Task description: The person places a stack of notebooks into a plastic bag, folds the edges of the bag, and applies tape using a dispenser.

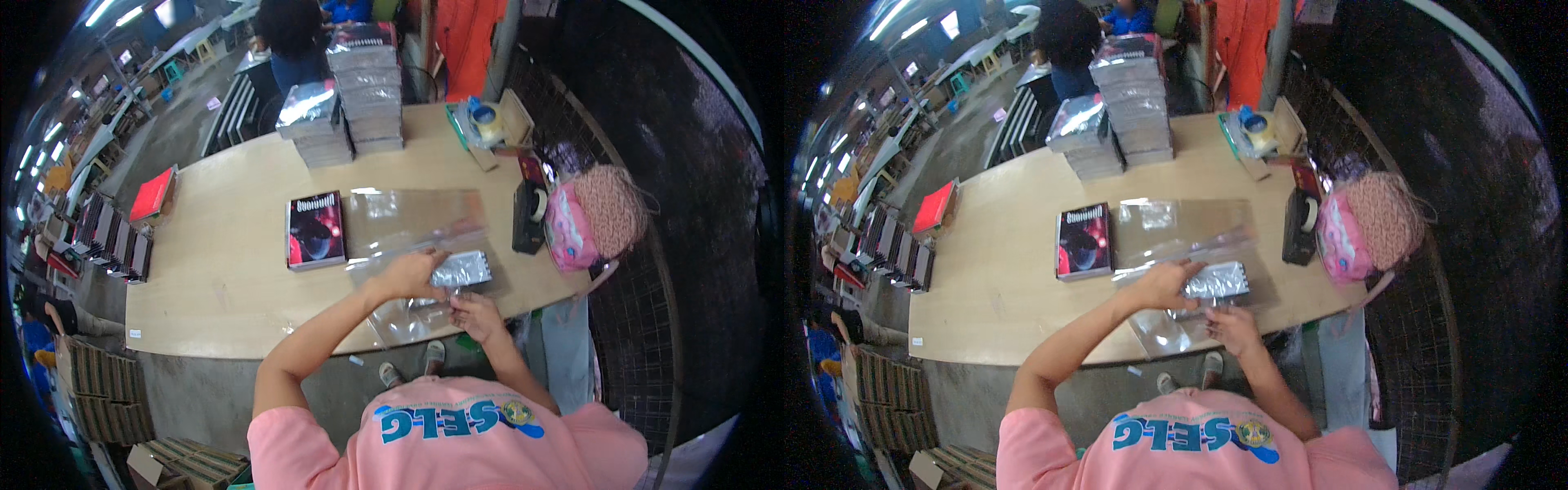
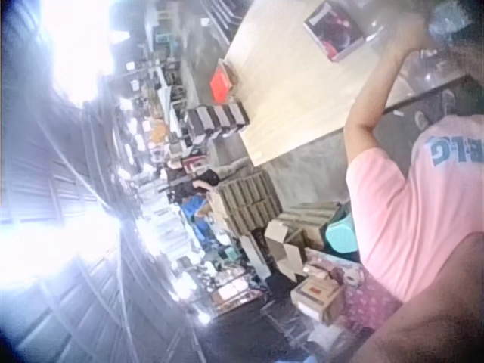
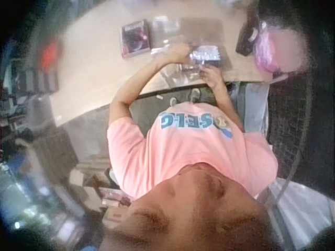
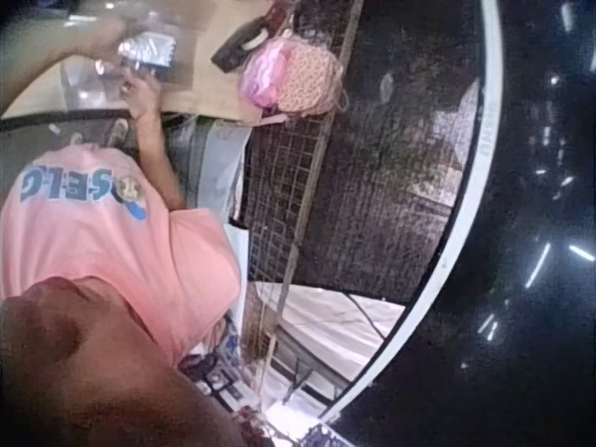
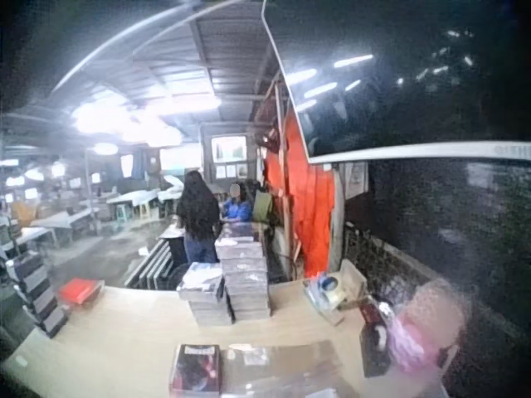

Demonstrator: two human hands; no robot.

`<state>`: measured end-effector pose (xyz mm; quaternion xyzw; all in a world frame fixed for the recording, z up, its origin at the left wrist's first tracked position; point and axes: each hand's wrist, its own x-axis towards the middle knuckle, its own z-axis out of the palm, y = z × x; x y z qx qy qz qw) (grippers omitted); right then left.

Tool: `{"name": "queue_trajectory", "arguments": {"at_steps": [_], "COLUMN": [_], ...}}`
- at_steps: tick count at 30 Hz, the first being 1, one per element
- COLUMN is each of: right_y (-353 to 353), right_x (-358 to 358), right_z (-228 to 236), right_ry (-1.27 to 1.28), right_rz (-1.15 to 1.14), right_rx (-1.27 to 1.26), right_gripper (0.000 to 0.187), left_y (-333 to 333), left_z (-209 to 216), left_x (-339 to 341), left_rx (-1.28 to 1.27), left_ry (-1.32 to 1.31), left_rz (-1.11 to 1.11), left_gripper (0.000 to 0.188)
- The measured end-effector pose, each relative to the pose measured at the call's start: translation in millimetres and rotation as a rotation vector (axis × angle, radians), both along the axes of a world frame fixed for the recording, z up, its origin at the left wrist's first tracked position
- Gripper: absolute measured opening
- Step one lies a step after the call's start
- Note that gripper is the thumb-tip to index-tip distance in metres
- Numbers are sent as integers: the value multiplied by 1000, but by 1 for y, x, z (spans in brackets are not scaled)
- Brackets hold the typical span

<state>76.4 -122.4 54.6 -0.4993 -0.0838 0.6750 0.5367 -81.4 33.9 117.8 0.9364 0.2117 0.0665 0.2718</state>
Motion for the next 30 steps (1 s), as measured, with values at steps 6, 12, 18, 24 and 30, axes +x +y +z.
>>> {"name": "queue_trajectory", "arguments": {"at_steps": [6,12,18,24,30], "right_y": [-13,-17,-36,-41,-19], "right_x": [10,7,9,-21,-22], "right_z": [-1,-7,-46,-16,-25], "right_ry": [322,385,692,-366,-659], "right_rz": [73,-4,-369,-298,-211], "right_rx": [39,45,-178,161,177], "right_gripper": [35,27,24,21,18], "left_y": [2,1,3,6,7], "left_z": [-5,2,0,-4,-7], "left_x": [-3,-2,-3,-2,-2], "left_rx": [-33,-53,-25,-34,-7], "left_ry": [-17,-29,-25,-23,-38], "left_rz": [11,-5,25,19,17], "left_gripper": [80,80,79,78,78]}}
